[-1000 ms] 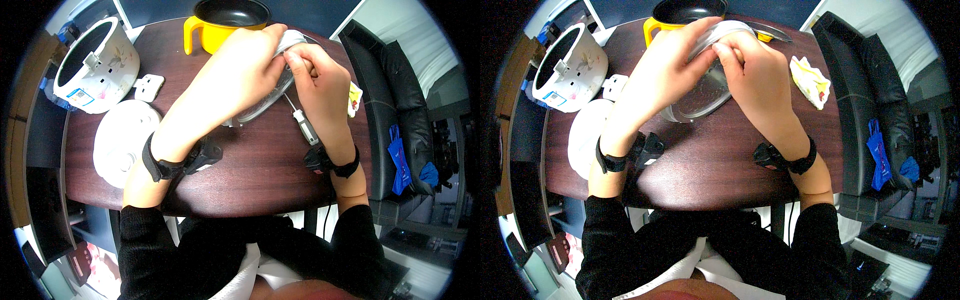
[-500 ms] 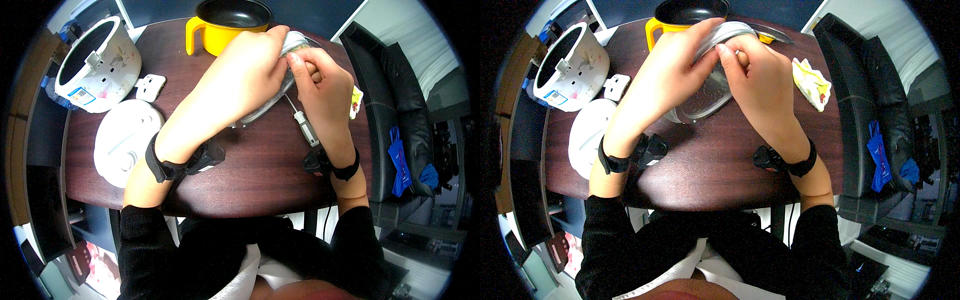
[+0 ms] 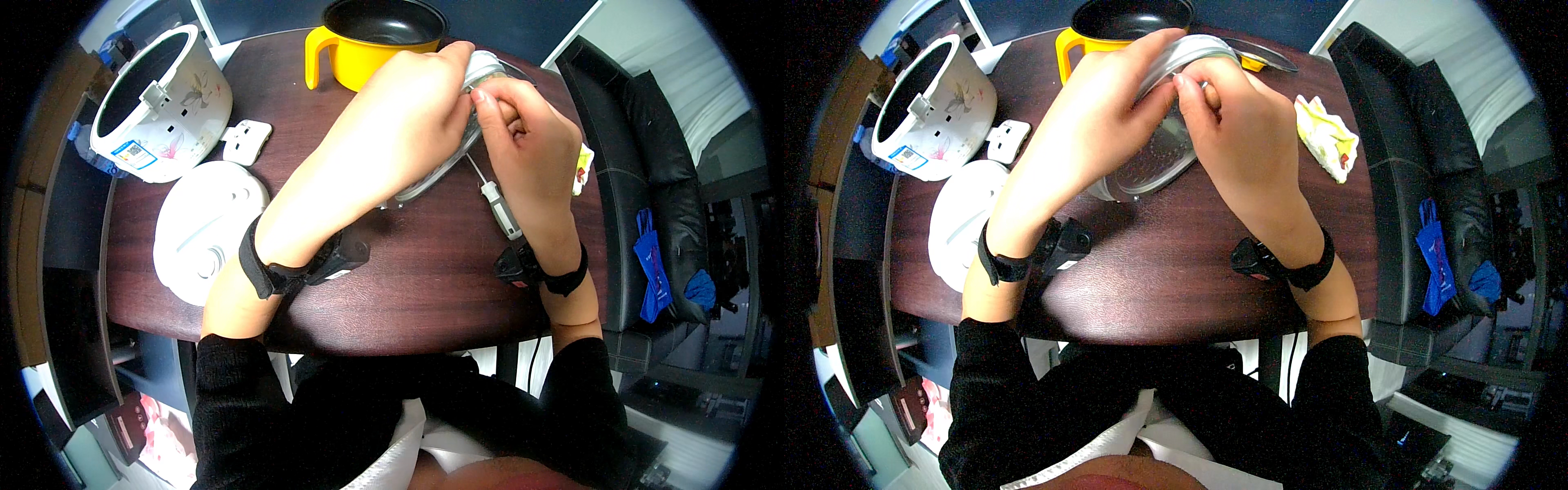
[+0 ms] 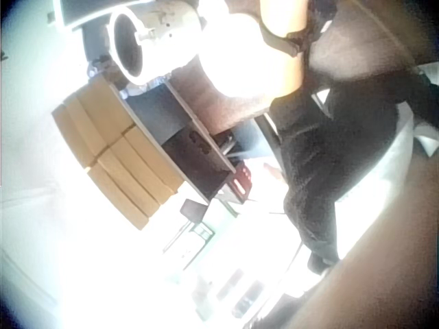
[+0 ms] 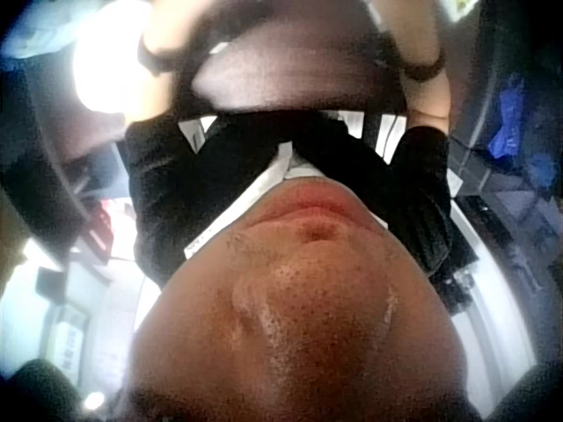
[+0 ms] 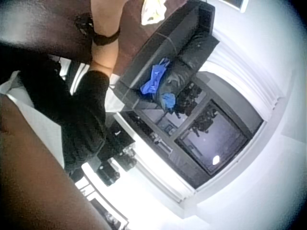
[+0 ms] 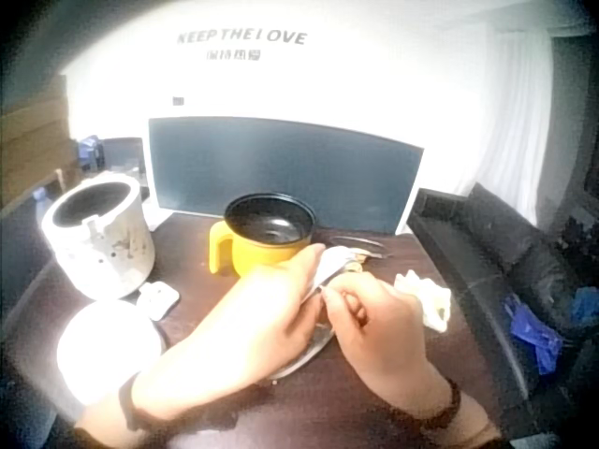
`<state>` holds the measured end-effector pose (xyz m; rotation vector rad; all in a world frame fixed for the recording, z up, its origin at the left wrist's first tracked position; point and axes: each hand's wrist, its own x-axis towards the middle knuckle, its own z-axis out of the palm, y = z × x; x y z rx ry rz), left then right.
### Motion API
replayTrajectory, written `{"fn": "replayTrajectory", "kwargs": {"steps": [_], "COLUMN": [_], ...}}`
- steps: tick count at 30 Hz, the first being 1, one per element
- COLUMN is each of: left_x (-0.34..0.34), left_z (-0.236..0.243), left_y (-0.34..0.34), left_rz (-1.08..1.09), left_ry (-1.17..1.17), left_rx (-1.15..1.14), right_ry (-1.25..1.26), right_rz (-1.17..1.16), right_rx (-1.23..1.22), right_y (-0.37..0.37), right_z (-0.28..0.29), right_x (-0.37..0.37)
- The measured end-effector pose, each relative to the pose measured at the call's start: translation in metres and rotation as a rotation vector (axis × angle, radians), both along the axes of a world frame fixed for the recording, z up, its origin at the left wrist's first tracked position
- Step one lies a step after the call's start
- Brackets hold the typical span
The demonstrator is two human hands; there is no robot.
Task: The person uses a screwdriver to remove screws from a perforated metal lid, then wipes the surface with a cloth. The person continues to remove additional screws and wipe the lid repeatedly.
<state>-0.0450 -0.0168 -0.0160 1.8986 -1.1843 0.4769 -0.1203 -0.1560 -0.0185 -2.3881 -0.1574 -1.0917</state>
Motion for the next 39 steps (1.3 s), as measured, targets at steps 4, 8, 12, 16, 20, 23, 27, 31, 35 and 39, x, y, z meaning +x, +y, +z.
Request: {"fn": "replayTrajectory", "kwargs": {"steps": [4,8,12,16,20,23,27,31,35,39], "left_x": [-0.002,-0.004,-0.005,-0.005,-0.006,-0.005,-0.005,-0.005,-0.006,-0.006], "left_z": [0.001,0.002,0.002,0.001,0.003,0.002,0.002,0.005,0.003,0.004], "left_y": [-0.001,-0.001,-0.001,-0.001,0.000,0.000,0.000,0.000,-0.001,0.000], "left_rz": [0.010,0.006,-0.005,-0.010,-0.006,-0.005,-0.007,-0.003,-0.008,-0.004], "left_ry": [0.002,0.013,0.012,0.007,0.007,0.005,0.004,0.004,-0.026,-0.005], "left_rx": [0.023,0.052,0.037,0.031,0.046,0.043,0.034,0.057,0.033,0.064], "right_ry": [0.001,0.004,-0.001,0.026,-0.018,-0.005,0.031,0.005,0.014,0.072], "right_rz": [0.012,0.027,0.022,0.016,0.037,0.033,0.037,0.055,0.023,0.001], "right_rx": [-0.012,-0.010,-0.028,-0.036,-0.050,-0.069,-0.079,-0.093,-0.091,-0.043], "right_y": [0.000,-0.001,0.000,0.000,-0.002,-0.002,-0.005,-0.007,-0.005,-0.005], "right_z": [0.000,-0.001,-0.002,0.001,0.000,0.001,0.005,0.005,0.006,0.008], "right_x": [0.000,0.000,0.000,-0.003,-0.001,-0.001,-0.003,-0.001,-0.005,-0.007]}}
